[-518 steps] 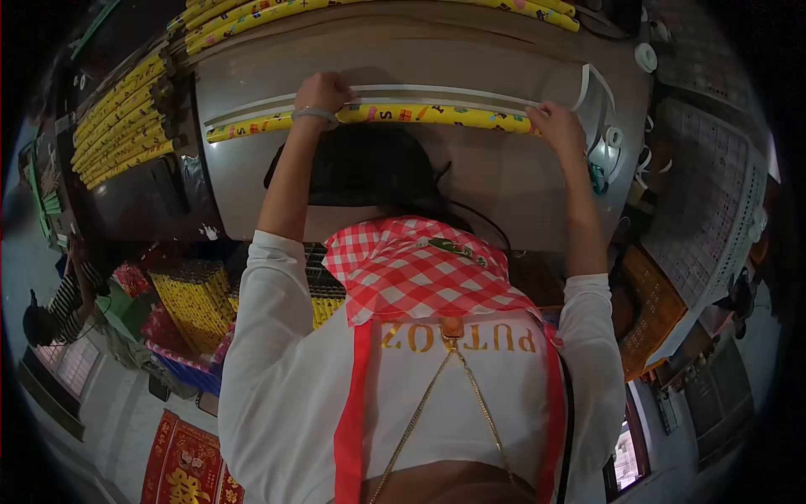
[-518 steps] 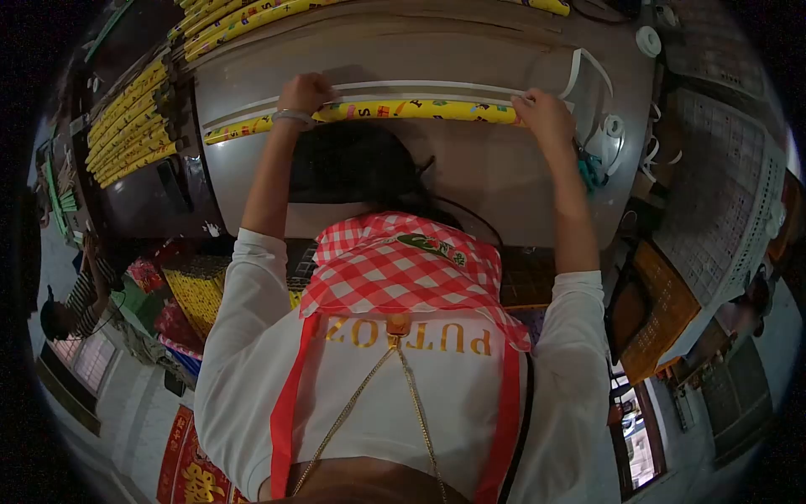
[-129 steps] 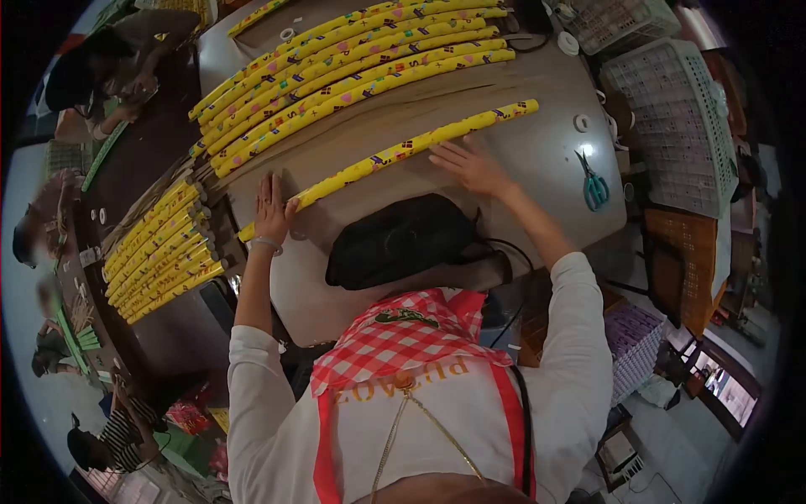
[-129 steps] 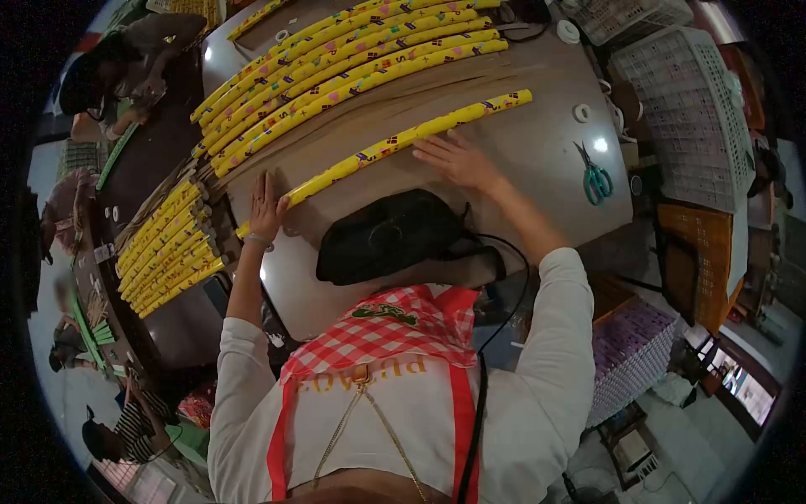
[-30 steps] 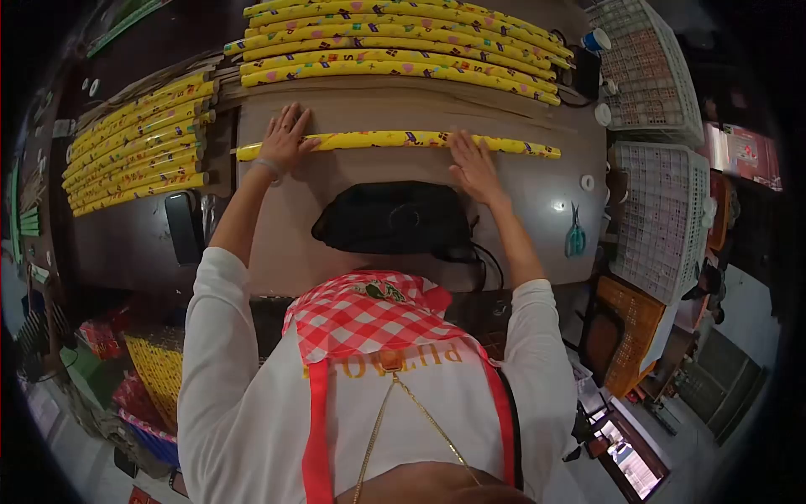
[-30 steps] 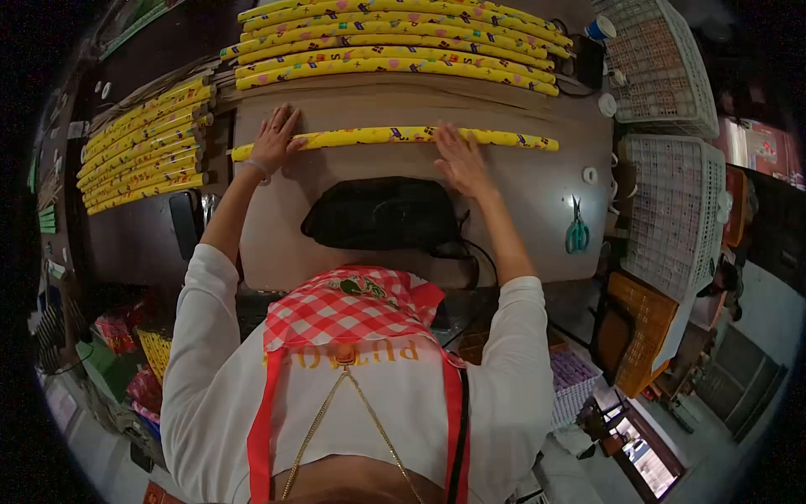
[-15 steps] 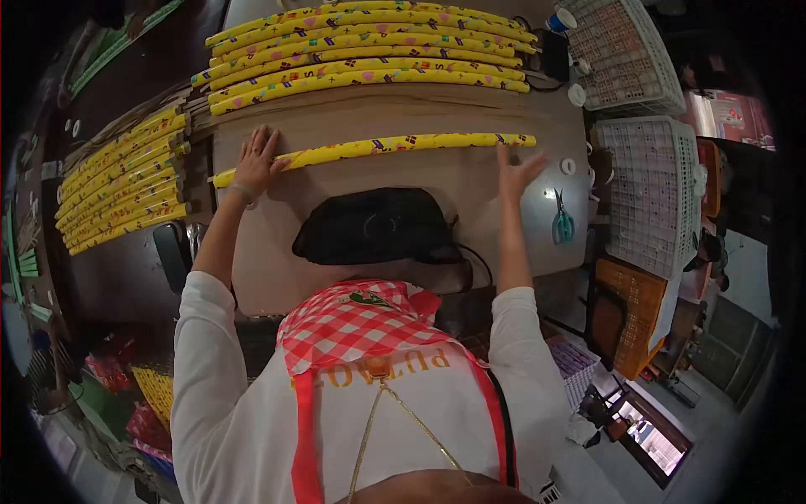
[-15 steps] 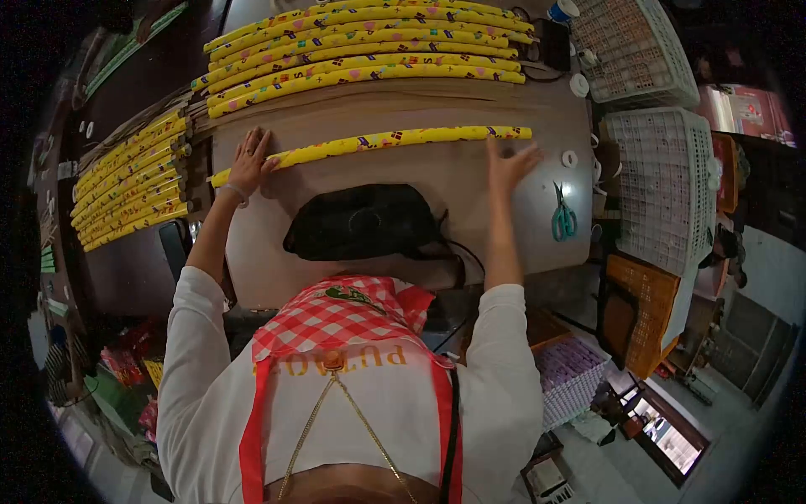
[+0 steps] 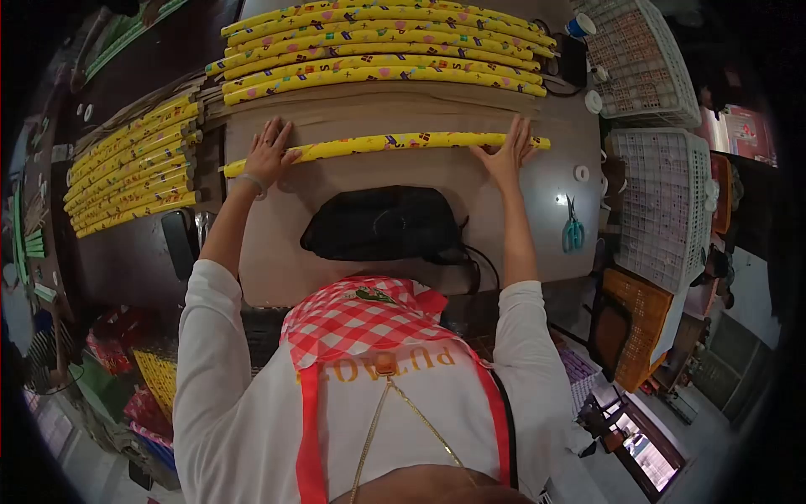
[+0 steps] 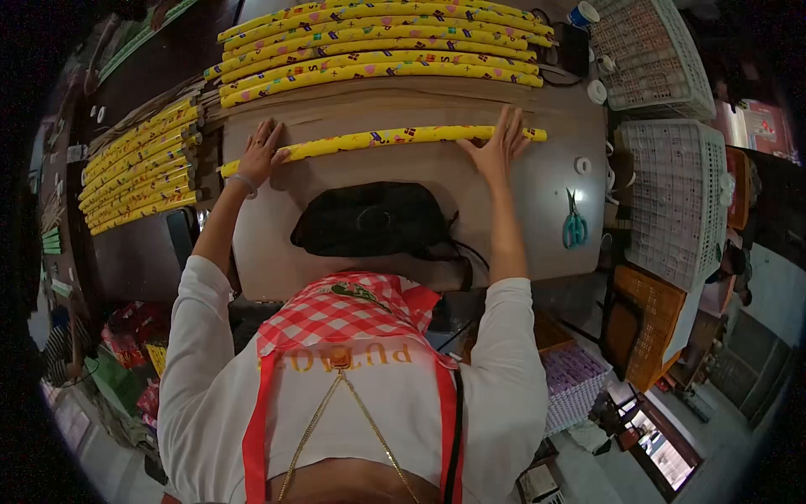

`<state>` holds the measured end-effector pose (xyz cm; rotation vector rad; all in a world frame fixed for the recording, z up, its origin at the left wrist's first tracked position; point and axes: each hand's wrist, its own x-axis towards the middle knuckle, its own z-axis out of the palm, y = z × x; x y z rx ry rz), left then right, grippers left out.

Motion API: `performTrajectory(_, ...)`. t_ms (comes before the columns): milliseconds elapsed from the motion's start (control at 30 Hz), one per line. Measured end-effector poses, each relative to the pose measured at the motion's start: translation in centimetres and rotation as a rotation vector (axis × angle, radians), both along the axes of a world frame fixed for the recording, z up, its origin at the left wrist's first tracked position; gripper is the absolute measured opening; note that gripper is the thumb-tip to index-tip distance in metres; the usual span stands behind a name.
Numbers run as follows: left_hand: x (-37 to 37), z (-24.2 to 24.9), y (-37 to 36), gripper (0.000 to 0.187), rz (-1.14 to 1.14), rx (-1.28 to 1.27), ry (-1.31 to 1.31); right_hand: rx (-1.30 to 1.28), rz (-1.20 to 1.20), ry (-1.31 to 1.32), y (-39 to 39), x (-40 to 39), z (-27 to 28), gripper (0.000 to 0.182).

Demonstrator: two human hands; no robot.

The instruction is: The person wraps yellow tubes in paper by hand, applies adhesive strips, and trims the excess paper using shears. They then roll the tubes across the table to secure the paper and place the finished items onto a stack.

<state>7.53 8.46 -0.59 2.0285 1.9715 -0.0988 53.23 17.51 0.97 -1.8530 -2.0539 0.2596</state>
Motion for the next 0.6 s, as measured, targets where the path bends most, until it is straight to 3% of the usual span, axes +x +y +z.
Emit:
performTrajectory(67, -0.2, -0.3, 0.0, 0.064, -0.012, -0.003, 0.005, 0.056, 0.080, 0.025, 0.1, -0.5, -0.3, 0.109)
performTrajectory(267, 0.0, 0.1, -0.1, 0.064, -0.004, -0.029, 0.008, -0.093, 0.166, -0.029, 0.3, -5.5, -1.0, 0.098)
performTrajectory(333, -0.1, 0.3, -0.1, 0.064, -0.003, -0.021, 0.015, -0.072, 0.181, 0.025, 0.2, -4.3, -0.3, 0.093)
performTrajectory(400, -0.1, -0.2, -0.1, 0.068, -0.004, -0.021, 0.018, -0.179, 0.086, -0.081, 0.4, -2.6, 0.3, 0.090)
performTrajectory(500, 0.1, 0.0, 0.0, 0.071, 0.027, -0.025, -0.020, -0.142, 0.195, -0.039, 0.6, -1.3, 0.2, 0.093)
performTrajectory(600, 0.1, -0.6, -0.3, 0.074, 0.079, 0.097, -0.141, -0.189, 0.334, -0.176, 0.2, -3.4, 1.0, 0.068)
